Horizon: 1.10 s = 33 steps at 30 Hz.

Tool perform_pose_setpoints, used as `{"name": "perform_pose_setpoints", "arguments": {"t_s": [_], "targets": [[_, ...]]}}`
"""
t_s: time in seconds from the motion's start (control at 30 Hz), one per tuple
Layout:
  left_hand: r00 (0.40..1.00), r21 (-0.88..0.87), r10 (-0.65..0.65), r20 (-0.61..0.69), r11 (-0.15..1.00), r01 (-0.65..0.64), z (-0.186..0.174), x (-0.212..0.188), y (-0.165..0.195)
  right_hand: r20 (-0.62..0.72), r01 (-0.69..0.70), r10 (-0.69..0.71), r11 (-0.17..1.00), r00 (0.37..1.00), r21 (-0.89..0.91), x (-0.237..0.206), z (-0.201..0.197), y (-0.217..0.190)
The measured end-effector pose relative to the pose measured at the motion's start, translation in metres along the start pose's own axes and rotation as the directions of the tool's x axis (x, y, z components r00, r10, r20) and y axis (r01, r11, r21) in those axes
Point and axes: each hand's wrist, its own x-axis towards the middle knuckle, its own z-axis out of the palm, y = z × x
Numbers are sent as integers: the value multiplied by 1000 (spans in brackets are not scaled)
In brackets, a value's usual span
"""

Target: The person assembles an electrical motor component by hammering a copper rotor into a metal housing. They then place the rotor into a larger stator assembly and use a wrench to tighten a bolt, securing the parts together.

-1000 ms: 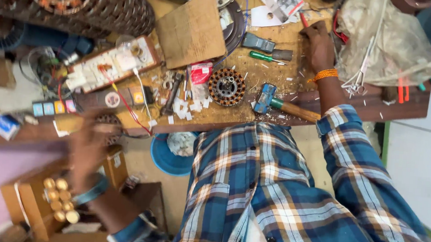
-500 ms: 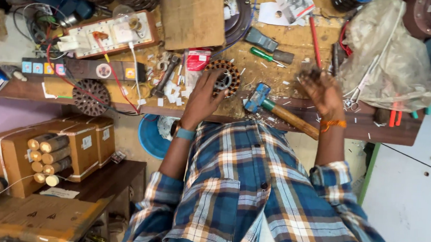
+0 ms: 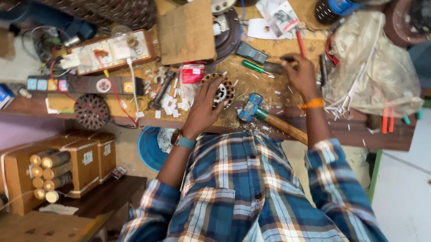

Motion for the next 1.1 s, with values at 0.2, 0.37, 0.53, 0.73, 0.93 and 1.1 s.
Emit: {"name": "perform_pose_setpoints", "arguments": {"t_s": [0.2,0.37,0.53,0.73,0.93,1.1], "targets": [[957,-86,-290,-6,954,289,-37,-72,-19,326,318,-221,906,919,-280,67,32,-21],[874,-120,-482,-52,872,474,-52,-131,-31,434,553,-359,662,826,-505,69,40,-34],[886,-68,-445,-128,895,440,-47,-149,-28,372,580,-447,668,813,-466,70,37,-50],[880,-133,-463,-109,884,449,-49,-135,-33,302,-349,230,207,925,914,34,45,-47],[880,-185,-458,-124,882,433,-53,-146,-60,602,-668,344,110,720,736,-48,135,-56],[853,-187,-486,-190,871,454,-59,-181,-106,813,-572,304,819,496,42,-61,191,-102]]}}
